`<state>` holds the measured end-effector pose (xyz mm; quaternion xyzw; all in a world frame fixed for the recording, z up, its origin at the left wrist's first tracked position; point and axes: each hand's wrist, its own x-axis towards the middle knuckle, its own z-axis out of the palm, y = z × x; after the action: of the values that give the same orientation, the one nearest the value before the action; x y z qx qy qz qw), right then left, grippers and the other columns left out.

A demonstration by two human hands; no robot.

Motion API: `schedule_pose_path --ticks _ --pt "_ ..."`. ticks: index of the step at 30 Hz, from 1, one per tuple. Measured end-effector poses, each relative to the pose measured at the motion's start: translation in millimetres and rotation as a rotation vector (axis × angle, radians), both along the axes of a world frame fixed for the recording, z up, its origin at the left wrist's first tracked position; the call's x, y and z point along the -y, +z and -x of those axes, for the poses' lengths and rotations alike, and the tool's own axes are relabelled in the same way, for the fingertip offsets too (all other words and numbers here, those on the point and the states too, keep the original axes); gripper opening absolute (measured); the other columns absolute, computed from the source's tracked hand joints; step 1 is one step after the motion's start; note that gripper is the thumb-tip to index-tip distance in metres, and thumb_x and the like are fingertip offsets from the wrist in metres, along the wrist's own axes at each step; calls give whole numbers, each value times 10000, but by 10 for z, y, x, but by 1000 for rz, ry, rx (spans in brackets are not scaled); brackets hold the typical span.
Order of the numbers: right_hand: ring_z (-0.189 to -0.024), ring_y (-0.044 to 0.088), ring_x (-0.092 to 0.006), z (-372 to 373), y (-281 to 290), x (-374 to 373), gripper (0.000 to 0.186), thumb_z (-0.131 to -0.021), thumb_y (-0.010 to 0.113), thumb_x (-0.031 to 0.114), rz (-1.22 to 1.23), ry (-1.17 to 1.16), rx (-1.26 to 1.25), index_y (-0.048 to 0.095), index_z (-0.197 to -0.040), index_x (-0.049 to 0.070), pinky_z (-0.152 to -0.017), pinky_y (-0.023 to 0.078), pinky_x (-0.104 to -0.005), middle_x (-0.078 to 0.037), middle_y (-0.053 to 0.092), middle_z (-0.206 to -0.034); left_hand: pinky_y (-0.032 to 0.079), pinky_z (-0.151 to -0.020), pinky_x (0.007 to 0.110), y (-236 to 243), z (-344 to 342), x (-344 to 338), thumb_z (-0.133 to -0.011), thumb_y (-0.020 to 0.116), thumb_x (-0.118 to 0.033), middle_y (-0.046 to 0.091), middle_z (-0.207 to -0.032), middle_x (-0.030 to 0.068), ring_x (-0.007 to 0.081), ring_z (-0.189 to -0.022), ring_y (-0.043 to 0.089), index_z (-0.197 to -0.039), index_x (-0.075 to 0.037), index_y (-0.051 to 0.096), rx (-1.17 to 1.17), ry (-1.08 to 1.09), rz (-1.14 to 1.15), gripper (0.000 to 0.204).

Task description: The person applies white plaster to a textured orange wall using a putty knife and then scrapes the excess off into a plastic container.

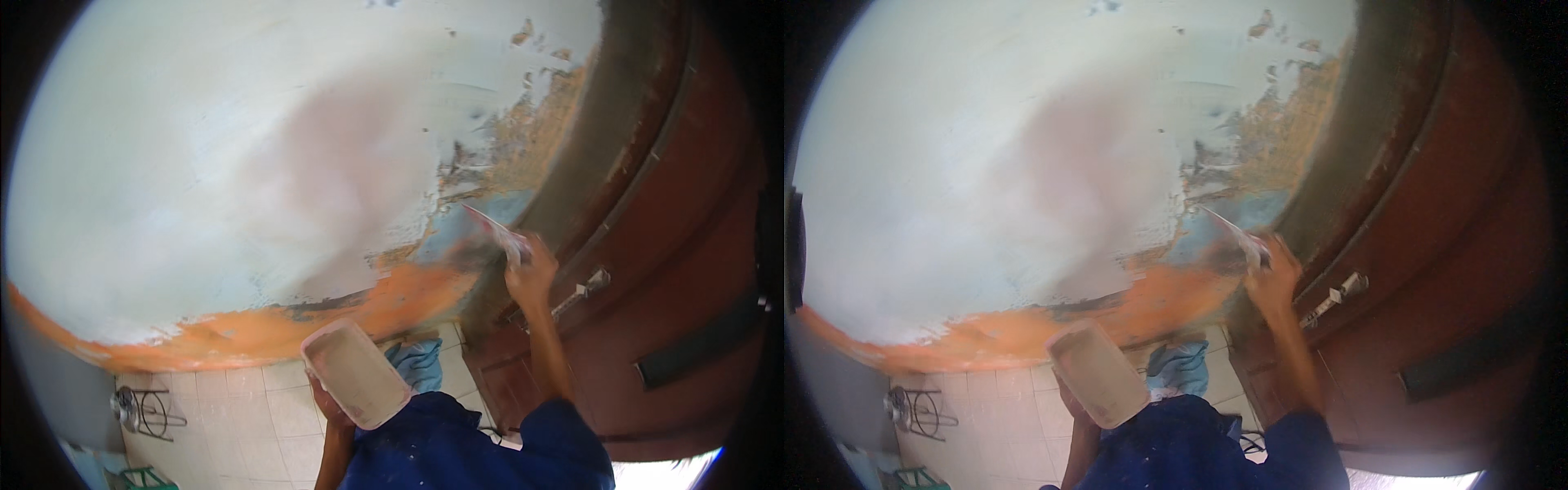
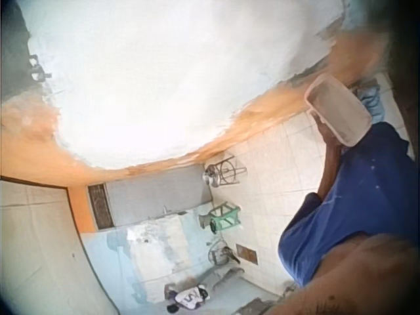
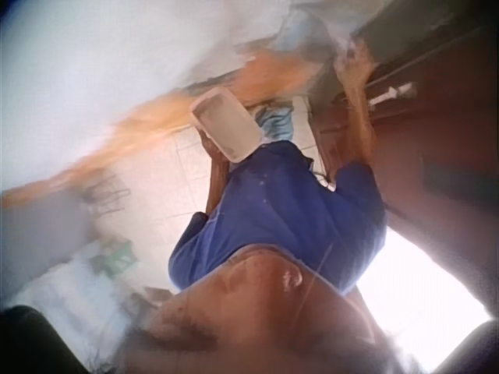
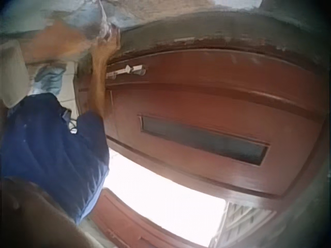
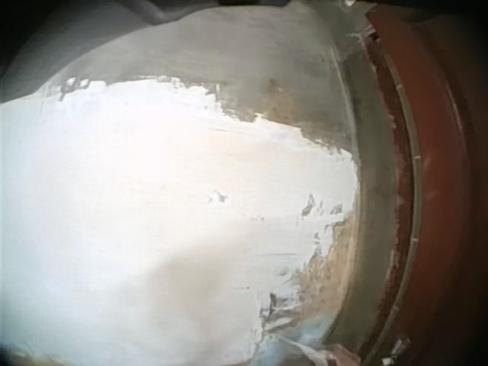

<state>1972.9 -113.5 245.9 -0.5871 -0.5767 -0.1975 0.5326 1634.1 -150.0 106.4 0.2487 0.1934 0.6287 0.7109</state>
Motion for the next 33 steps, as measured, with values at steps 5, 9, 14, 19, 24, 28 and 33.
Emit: schedule_pose_path --ticks 5,9,14,19,24,28,33 --pt "-787 566 -95 847 -54 565 151 -865 583 13 212 497 -1020 602 -1000 -52 -703 469 -257 -59 641 -883 393 -1019 450 -39 -76 -79 -955 284 -564 442 -1365 124 296 -1215 469 -1408 -96 322 110 -152 179 652" --pt "-805 570 -90 1309 82 760 167 -893 549 35 464 630 -771 593 -1034 -44 -711 469 -252 -54 643 -892 392 -1022 447 -70 -106 -99 -940 299 -588 430 -1374 132 296 -1224 461 -1417 -85 299 234 -213 125 693" --pt "-727 663 -343 1437 -113 810 356 -772 605 59 750 443 -508 542 -1115 -14 -646 512 -377 -239 629 -814 383 -1029 445 -24 -230 -58 -918 321 -620 410 -1387 130 286 -1240 440 -1419 -82 289 190 -225 57 736" --pt "-749 627 -429 1443 -173 879 515 -719 583 14 806 366 -401 453 -1217 4 -655 507 -444 -247 621 -804 379 -1032 446 75 -248 -63 -912 330 -627 409 -1386 135 286 -1241 437 -1418 -77 291 33 -214 77 748" --pt "-744 612 -454 1520 -257 870 499 -695 599 3 779 316 -304 454 -1173 -11 -651 500 -472 -257 613 -790 393 -1018 448 81 -226 -42 -910 352 -620 433 -1363 148 289 -1222 454 -1400 -63 320 78 -252 139 743" --pt "-732 610 -458 1576 -364 858 481 -676 611 -7 786 347 -304 447 -1128 -23 -639 494 -484 -267 605 -770 423 -990 447 16 -234 -13 -923 366 -586 463 -1337 151 293 -1190 485 -1382 -56 348 10 -169 142 702" --pt "-727 610 -461 1600 -384 830 437 -684 601 -21 727 332 -283 452 -1094 -26 -632 493 -483 -266 604 -760 443 -973 440 77 -256 13 -939 372 -547 479 -1322 147 292 -1164 509 -1374 -53 357 73 -163 171 659"
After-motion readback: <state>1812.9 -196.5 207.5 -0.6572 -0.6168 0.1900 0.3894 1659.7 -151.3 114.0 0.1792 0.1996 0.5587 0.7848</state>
